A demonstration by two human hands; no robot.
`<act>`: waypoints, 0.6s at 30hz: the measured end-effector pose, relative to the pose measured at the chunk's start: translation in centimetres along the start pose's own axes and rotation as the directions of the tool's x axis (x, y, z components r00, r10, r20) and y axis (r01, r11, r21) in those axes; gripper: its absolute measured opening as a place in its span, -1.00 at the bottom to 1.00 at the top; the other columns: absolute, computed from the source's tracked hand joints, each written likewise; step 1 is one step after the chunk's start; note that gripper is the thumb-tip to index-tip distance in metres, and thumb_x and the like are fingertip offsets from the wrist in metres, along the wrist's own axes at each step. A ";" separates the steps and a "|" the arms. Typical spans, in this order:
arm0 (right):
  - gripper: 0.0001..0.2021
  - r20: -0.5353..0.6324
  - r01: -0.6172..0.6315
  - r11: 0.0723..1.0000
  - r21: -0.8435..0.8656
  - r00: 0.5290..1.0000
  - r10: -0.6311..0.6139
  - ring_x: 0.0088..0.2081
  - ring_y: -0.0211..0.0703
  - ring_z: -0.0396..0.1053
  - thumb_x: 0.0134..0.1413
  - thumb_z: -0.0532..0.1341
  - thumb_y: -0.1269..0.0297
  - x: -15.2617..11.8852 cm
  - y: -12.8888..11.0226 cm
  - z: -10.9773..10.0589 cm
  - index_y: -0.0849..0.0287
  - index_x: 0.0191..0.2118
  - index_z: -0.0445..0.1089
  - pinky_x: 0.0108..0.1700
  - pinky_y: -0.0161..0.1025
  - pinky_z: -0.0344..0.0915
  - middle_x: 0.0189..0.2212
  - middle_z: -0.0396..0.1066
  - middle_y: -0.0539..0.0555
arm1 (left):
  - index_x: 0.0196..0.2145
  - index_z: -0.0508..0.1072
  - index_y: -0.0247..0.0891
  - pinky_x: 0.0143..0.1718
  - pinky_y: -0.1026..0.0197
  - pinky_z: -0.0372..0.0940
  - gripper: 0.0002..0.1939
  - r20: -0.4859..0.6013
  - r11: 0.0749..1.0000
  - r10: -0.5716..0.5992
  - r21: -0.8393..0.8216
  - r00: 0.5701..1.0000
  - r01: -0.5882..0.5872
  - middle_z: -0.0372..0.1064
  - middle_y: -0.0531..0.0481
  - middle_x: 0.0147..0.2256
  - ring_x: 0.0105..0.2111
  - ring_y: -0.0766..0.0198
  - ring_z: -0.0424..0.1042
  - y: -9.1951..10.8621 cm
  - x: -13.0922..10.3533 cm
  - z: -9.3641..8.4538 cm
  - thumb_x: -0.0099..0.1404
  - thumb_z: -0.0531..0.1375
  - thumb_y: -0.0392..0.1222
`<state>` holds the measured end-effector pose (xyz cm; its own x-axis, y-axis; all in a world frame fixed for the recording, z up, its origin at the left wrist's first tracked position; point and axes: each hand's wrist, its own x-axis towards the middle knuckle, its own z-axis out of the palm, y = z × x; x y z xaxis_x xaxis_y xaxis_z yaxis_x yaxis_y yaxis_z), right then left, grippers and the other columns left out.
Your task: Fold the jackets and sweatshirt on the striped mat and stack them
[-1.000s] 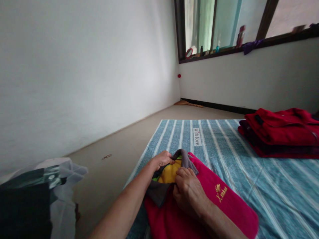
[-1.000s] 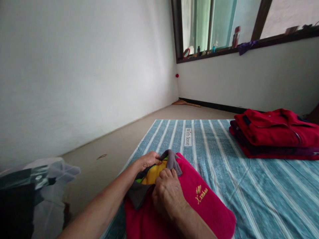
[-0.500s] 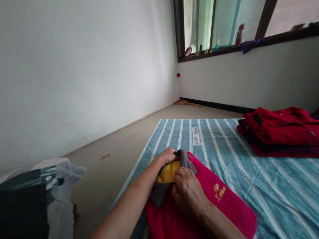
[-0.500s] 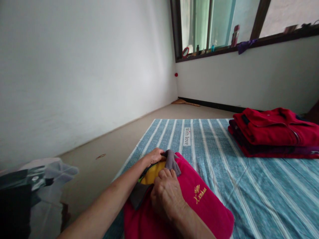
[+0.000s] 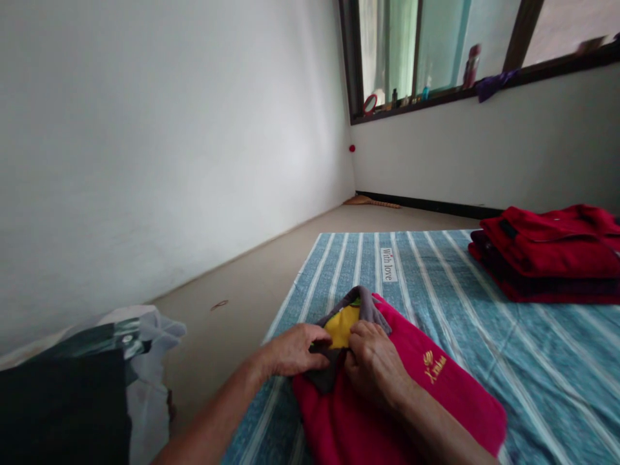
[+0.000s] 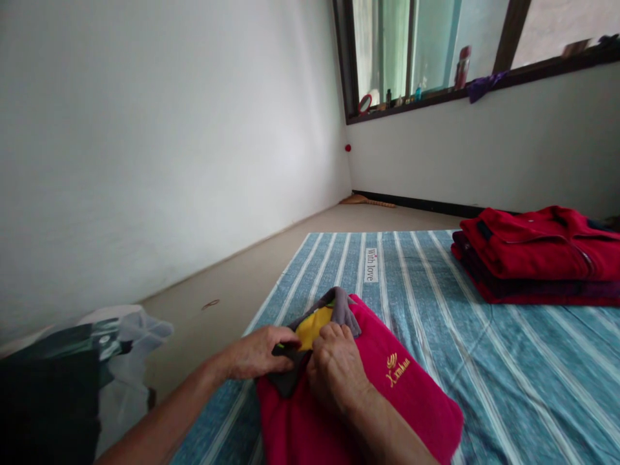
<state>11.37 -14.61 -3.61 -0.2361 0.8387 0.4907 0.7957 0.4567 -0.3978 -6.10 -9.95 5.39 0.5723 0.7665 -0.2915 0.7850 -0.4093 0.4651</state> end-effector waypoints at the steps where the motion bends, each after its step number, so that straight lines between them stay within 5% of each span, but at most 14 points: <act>1: -0.87 0.009 0.000 1.000 -0.007 1.000 0.000 -0.29 -0.09 0.25 -0.06 0.11 0.52 0.0 0.0 -0.1 0.18 -0.48 0.33 -0.15 -0.16 0.18 -0.41 0.34 0.08 | -0.32 0.54 -0.20 -0.28 0.33 0.19 -0.81 -0.004 0.999 0.025 0.029 1.000 -0.024 0.47 0.08 -0.33 -0.29 0.24 0.39 -0.2 0.1 0.6 0.04 0.23 -0.22; 5: -0.88 0.028 0.015 1.000 -0.017 0.999 -0.014 -0.26 -0.10 0.27 -0.07 0.12 0.53 0.0 -0.1 -0.7 0.18 -0.47 0.33 -0.14 -0.19 0.18 -0.40 0.35 0.08 | -0.47 0.47 -0.27 -0.36 0.31 0.17 -0.87 -0.046 0.995 0.052 0.083 0.998 -0.048 0.41 0.02 -0.44 -0.37 0.25 0.37 -0.4 1.2 2.0 0.13 0.13 -0.23; 11: -0.86 0.010 0.026 0.999 -0.028 1.000 -0.026 -0.28 -0.12 0.27 -0.08 0.12 0.55 0.0 0.2 -0.3 0.17 -0.48 0.31 -0.15 -0.22 0.18 -0.42 0.33 0.06 | -0.35 0.46 -0.24 -0.38 0.34 0.17 -0.85 -0.057 0.995 0.097 0.004 0.994 -0.097 0.45 0.05 -0.39 -0.37 0.27 0.39 -0.4 1.2 2.2 0.17 0.09 -0.23; 18: -0.91 0.015 0.050 0.999 0.007 0.999 -0.050 -0.25 -0.10 0.28 -0.03 0.16 0.50 -0.2 0.3 -0.3 0.17 -0.43 0.32 -0.13 -0.20 0.22 -0.38 0.35 0.07 | -0.49 0.40 -0.25 -0.42 0.30 0.12 -0.75 -0.187 0.997 0.012 0.073 0.982 0.001 0.40 0.03 -0.48 -0.42 0.27 0.37 -1.1 2.1 4.2 0.27 0.02 -0.15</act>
<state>11.83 -14.70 -3.54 -0.2843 0.8193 0.4980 0.7792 0.5001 -0.3778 -4.74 -9.96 0.71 0.5274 0.8404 -0.1243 0.8010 -0.4432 0.4024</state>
